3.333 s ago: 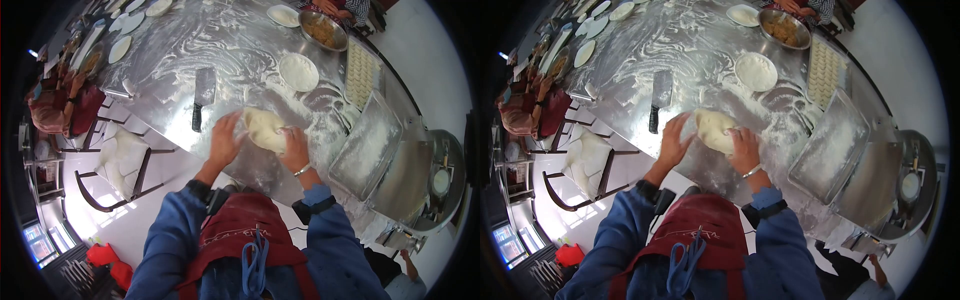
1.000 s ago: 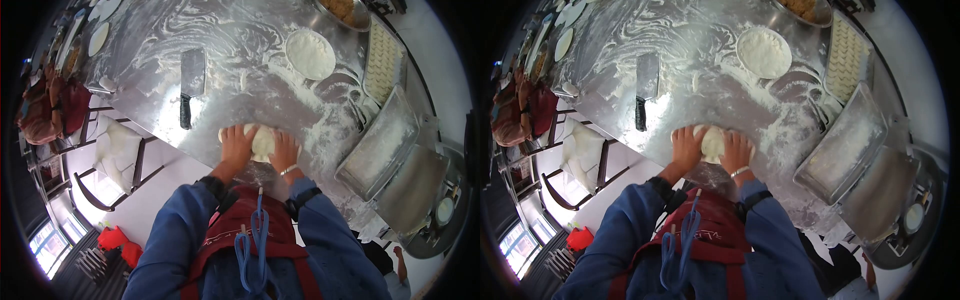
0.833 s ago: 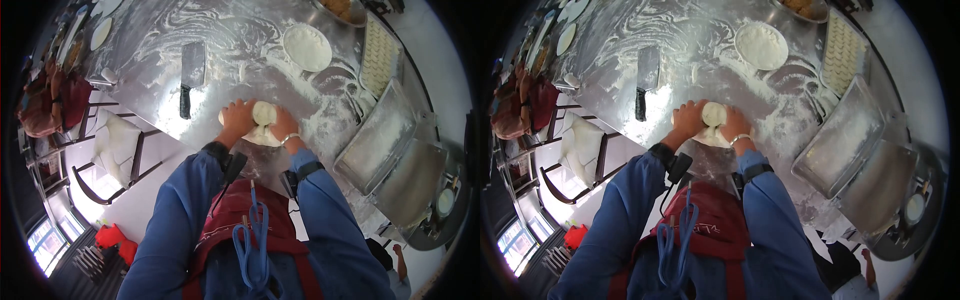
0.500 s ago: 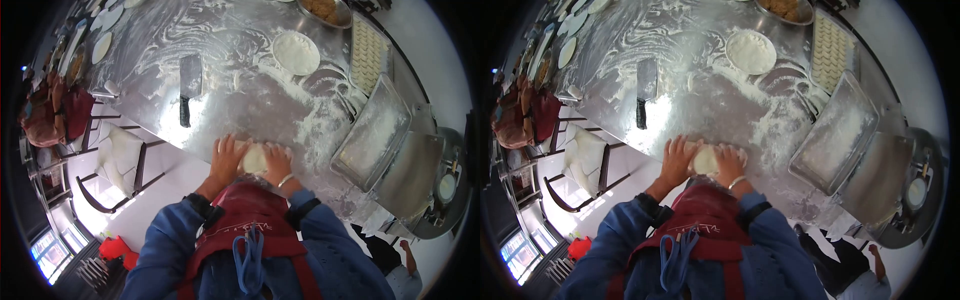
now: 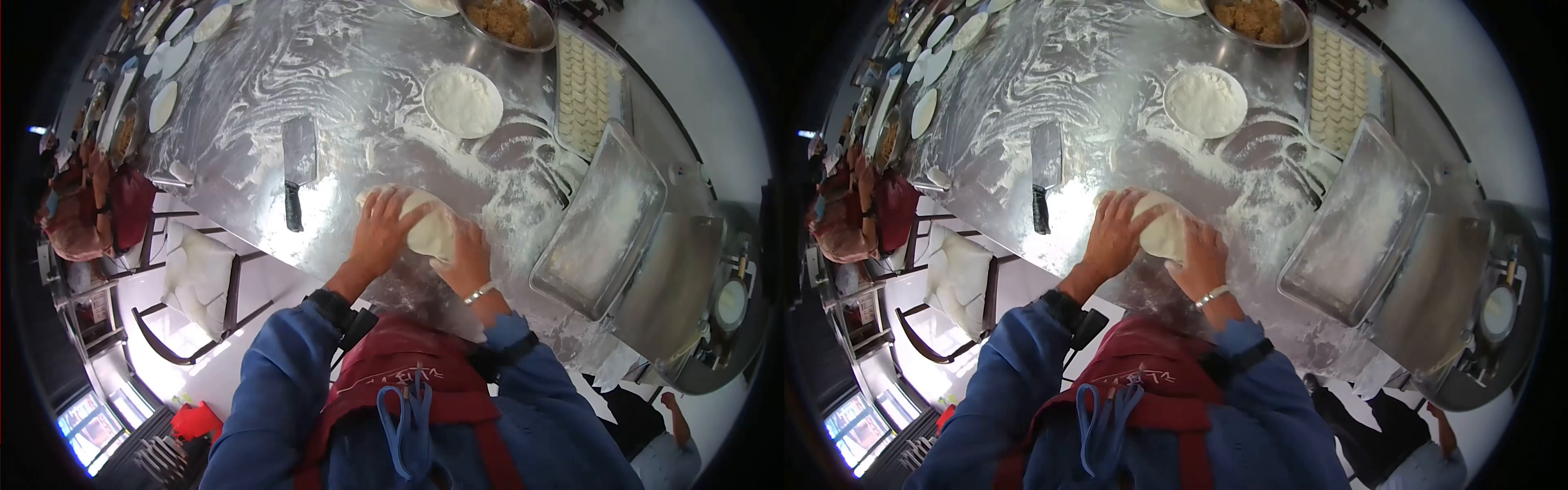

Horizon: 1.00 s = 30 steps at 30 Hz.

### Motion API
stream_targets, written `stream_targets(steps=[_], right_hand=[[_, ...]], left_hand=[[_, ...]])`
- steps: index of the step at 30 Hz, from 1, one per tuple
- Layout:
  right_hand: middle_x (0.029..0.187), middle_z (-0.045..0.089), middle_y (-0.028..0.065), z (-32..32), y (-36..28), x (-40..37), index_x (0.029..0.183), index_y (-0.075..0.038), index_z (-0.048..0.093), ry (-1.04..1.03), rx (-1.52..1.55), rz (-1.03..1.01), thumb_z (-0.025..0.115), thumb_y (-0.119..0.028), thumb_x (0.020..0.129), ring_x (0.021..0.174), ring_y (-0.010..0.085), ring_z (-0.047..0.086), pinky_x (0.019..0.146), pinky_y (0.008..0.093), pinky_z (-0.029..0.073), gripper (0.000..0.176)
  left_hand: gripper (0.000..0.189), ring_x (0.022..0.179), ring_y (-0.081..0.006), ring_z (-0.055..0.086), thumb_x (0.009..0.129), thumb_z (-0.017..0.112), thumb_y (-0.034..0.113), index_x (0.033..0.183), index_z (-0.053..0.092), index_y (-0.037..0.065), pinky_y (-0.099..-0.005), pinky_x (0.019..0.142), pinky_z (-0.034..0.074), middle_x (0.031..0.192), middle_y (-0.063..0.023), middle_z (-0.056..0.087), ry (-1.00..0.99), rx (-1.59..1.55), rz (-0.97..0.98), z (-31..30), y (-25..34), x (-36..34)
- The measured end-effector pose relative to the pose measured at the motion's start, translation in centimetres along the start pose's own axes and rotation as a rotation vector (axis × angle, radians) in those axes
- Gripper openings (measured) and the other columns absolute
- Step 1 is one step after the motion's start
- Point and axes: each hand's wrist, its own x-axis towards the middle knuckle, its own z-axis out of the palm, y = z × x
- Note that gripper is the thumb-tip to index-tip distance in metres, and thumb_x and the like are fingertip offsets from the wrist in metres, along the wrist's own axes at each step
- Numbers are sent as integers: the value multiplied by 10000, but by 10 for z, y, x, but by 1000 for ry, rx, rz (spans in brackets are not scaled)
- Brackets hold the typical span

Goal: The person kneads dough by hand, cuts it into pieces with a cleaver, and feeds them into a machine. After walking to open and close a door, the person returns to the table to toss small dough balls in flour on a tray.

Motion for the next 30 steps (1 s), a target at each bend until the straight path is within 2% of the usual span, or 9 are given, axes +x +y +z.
stream_targets(steps=[3, 5, 9, 11, 14, 23, 25, 27, 30], right_hand=[[1185, 421, 118, -15, 13, -3, 1312, -131, 298, -123, 136, 72, 734, -295, 579, 1108, 296, 391, 882, 439, 358, 868], [1199, 414, 124, -3, 19, 5, 1313, -128, 288, -86, 90, 54, 740, -292, 574, 1107, 306, 388, 886, 442, 356, 882], [1222, 404, 141, 57, 16, 7, 1318, -123, 254, -117, 189, 23, 747, -286, 570, 1096, 331, 393, 888, 444, 360, 910], [1206, 416, 142, 64, 6, 7, 1319, -126, 247, -94, 150, 63, 748, -284, 571, 1091, 333, 398, 888, 439, 362, 914], [1185, 431, 147, 71, 6, 5, 1314, -115, 246, -67, 98, 94, 747, -272, 574, 1076, 342, 406, 887, 433, 363, 908], [1210, 407, 194, 81, -16, -16, 1305, -16, 227, -80, 261, 230, 751, -266, 554, 1070, 373, 398, 908, 438, 326, 950], [1244, 380, 211, 100, -16, -8, 1313, -8, 212, 7, 314, 262, 764, -286, 533, 1088, 380, 385, 929, 442, 307, 995], [1220, 395, 206, 101, -8, -12, 1309, -12, 218, 88, 279, 139, 755, -286, 526, 1061, 377, 400, 910, 452, 314, 987], [1270, 356, 193, 87, 16, -12, 1332, -23, 183, -80, 392, 115, 756, -300, 549, 1129, 350, 379, 935, 441, 312, 1009]], left_hand=[[618, 1113, -316, 386, 612, 626, 50, 1190, 463, 192, -466, 944, 299, 1212, -127, 415, -54, -91, -42, -11, 3, -22], [632, 1108, -326, 395, 617, 648, 55, 1207, 439, 141, -446, 934, 318, 1195, -137, 432, 88, -271, -312, 22, -31, -57], [619, 1012, -356, 449, 666, 644, 112, 1228, 391, 61, -415, 872, 370, 1123, -167, 473, 250, -39, -600, 29, -103, -106], [608, 997, -352, 456, 691, 637, 151, 1238, 383, 74, -421, 858, 373, 1102, -179, 473, 161, -42, -885, 19, -124, -110], [612, 1005, -340, 463, 714, 644, 204, 1254, 374, 105, -428, 847, 378, 1055, -164, 488, 89, -33, -1041, 30, -153, -106], [394, 874, -334, 543, 668, 616, 170, 997, 464, 15, -407, 758, 441, 932, -186, 538, 74, -98, -1166, 39, -188, -67], [367, 687, -277, 572, 659, 601, 149, 947, 447, -19, -365, 619, 476, 779, -152, 549, 62, -365, -1185, 35, -208, -65], [259, 418, -123, 467, 750, 584, 176, 907, 473, 4, -257, 380, 386, 594, -50, 495, 62, -1203, -1185, 16, -210, -65], [239, 421, -99, 446, 814, 568, 238, 891, 486, 27, -235, 376, 360, 580, -28, 476, 28, -1402, -1187, -27, -201, -56]])
